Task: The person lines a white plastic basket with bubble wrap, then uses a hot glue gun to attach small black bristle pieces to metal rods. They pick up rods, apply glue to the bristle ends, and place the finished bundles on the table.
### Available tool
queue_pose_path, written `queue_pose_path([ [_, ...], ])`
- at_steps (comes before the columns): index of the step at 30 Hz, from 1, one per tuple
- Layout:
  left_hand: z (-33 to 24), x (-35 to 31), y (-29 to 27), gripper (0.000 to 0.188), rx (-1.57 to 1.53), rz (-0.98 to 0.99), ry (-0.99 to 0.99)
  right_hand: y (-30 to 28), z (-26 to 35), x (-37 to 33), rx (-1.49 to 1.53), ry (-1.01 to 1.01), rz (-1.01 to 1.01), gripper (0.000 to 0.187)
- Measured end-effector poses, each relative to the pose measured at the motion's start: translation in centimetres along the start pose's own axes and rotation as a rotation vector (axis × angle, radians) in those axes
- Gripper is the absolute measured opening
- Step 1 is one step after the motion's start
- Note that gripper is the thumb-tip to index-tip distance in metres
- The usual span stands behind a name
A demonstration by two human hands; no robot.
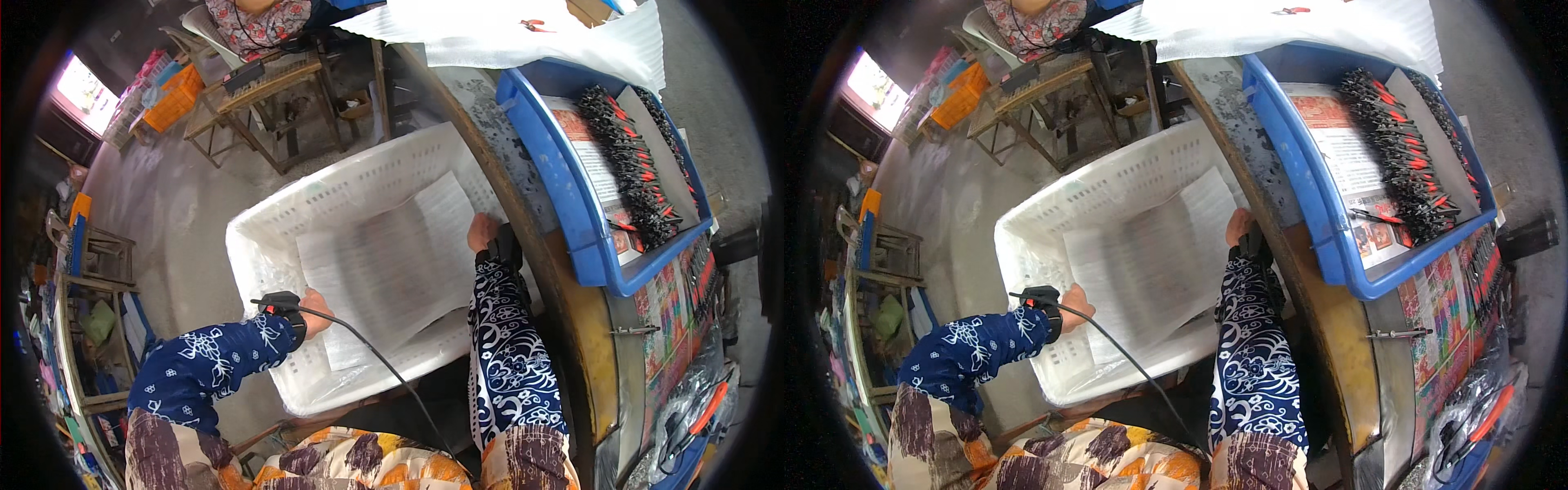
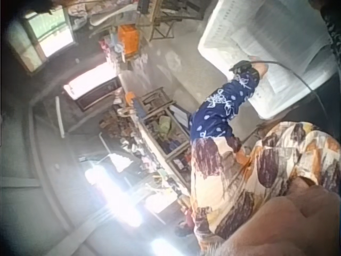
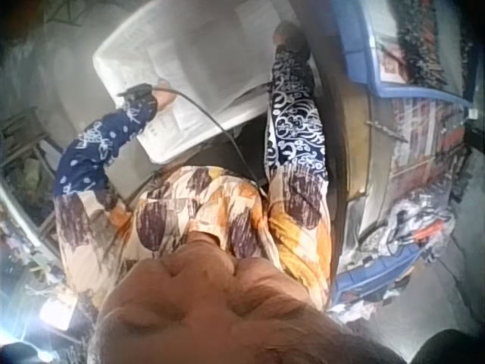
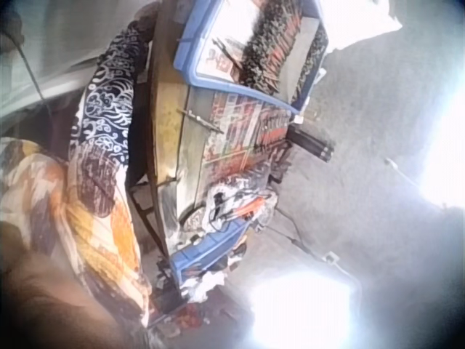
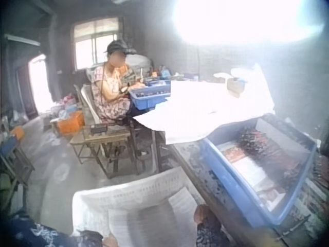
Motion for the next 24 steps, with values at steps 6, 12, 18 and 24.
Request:
queue_pose_path([
  [6, -1.9, -2.9, -2.2, 0.081, -0.1, -0.158, 0.087, -0.2, 1.5, -0.2, -0.255, -0.036, 0.0, 0.032],
  [12, -5.8, -2.2, 0.5, 0.091, 0.088, 0.018, 0.211, -2.7, 1.8, -0.6, -0.836, -0.093, 0.044, 0.03],
  [18, -8.3, 0.4, 5.4, 0.1, 0.217, -0.085, 0.227, -2.4, -1.4, -0.4, 1.353, -0.658, 1.203, 0.05],
  [24, -6.3, 3.1, 8.2, 0.077, 0.387, -0.122, 0.121, -4.0, -1.6, -2.1, 1.555, -0.64, 0.989, 0.083],
])
Point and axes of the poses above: each hand's wrist, its own x-axis towards the middle knuckle, its own y-axis out of the palm, z = x × y, the point moved 5 cm from there along x, towards the middle knuckle, and after that the axes turned 14 degrees about x, right-handed, at the moved point
